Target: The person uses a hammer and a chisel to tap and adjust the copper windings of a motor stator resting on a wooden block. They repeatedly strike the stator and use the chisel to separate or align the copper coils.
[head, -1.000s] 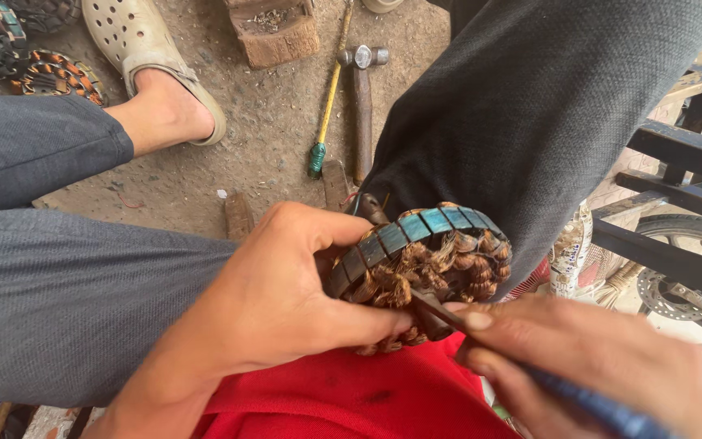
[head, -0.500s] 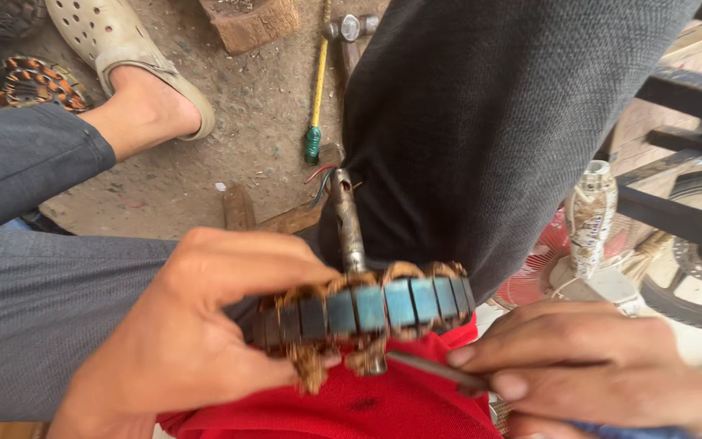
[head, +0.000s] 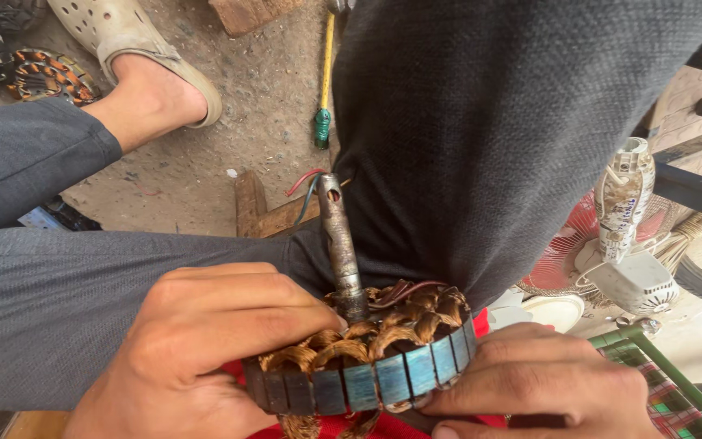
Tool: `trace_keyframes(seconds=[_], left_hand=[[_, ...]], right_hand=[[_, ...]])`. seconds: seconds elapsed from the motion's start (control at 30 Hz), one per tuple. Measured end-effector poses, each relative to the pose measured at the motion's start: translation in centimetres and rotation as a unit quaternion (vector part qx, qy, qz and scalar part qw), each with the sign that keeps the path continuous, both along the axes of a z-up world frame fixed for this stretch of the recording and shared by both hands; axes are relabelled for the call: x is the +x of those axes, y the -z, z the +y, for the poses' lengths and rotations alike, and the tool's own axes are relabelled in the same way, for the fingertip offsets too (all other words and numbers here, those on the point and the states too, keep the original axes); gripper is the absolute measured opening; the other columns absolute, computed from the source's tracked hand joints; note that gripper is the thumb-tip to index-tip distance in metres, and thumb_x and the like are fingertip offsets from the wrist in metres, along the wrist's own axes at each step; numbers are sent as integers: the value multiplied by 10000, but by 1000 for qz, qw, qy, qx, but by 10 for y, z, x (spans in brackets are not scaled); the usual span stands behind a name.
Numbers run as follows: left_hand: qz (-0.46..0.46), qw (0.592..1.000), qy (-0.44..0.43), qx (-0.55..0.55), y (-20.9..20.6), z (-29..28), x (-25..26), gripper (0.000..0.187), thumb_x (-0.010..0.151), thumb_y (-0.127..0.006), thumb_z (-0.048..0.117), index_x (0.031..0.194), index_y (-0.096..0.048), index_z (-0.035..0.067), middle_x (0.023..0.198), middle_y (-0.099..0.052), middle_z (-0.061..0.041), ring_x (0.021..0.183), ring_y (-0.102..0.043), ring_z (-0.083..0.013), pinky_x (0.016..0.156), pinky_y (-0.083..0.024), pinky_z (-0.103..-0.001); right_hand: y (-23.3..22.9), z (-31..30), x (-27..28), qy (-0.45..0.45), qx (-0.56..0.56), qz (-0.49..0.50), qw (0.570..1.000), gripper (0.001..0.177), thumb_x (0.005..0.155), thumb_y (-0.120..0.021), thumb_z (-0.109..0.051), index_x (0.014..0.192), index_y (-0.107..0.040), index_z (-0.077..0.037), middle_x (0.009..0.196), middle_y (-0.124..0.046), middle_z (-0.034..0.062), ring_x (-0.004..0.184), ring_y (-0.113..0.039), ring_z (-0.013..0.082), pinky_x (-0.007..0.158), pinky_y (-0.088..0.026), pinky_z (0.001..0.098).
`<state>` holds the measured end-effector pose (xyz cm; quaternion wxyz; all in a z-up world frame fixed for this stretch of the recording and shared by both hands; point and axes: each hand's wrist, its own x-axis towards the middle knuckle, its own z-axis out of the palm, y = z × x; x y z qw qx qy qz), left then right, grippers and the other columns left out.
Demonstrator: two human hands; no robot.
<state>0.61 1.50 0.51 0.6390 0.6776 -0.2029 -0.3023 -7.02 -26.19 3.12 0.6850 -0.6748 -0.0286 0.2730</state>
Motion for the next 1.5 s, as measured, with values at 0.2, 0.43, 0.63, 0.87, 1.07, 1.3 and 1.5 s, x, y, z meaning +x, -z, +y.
trace_keyframes(seconds=[0.2, 0.43, 0.63, 0.87, 1.07, 1.3, 1.5], left_hand=[[-23, 999, -9, 31, -3, -2, -6, 424, 678, -831, 249, 960, -717, -47, 787, -720, -119, 656, -713, -214, 529, -531, -336], [-22, 998, -20, 52, -7, -2, -12, 471, 729, -864, 336, 980, -728, -39, 820, -739, -121, 699, -748, -213, 565, -581, -325], [-78, 992, 3, 94, -16, -4, -14, 482, 731, -809, 331, 1014, -695, -42, 915, -715, -145, 794, -742, -271, 632, -590, -363], [-38, 992, 9, 123, -21, -15, -29, 371, 842, -751, 212, 1036, -616, -73, 901, -624, -184, 834, -668, -295, 731, -539, -433], [-37, 987, 16, 153, -26, -26, -25, 300, 841, -670, 34, 1102, -566, -70, 988, -582, -196, 936, -669, -330, 785, -544, -453], [-15, 996, 8, 91, -24, -26, -13, 324, 810, -625, -60, 1126, -555, -41, 1000, -572, -185, 946, -651, -367, 796, -519, -455], [70, 990, -92, 84, -20, -21, -8, 308, 752, -741, 3, 1036, -626, 18, 927, -621, -98, 808, -666, -265, 676, -504, -370]], right_hand=[[-8, 5, -6, 17, -49, 26, 998, 139, 812, -829, -131, 886, -773, -27, 772, -795, 95, 696, -772, 172, 655, -634, 323], [-10, 6, -7, 15, -64, 14, 998, 136, 831, -807, -187, 889, -778, -67, 781, -788, 64, 704, -760, 152, 659, -621, 307], [-17, 5, -10, 17, -76, 7, 997, 141, 848, -789, -235, 893, -783, -102, 789, -782, 37, 711, -749, 134, 662, -609, 294], [-25, 0, -17, 20, -84, -5, 996, 154, 867, -767, -292, 896, -789, -142, 798, -775, 5, 719, -737, 114, 666, -595, 278], [-32, -2, -23, -8, -138, -11, 990, 170, 884, -749, -340, 900, -793, -177, 806, -768, -22, 726, -727, 96, 669, -583, 264], [-60, 14, -9, -124, -435, 27, 891, 193, 903, -727, -396, 903, -799, -217, 815, -761, -53, 734, -715, 76, 673, -569, 249], [-31, -22, 19, -179, -221, -158, 946, 233, 988, -669, -296, 1034, -739, -78, 922, -771, 58, 809, -748, 166, 720, -577, 295]])
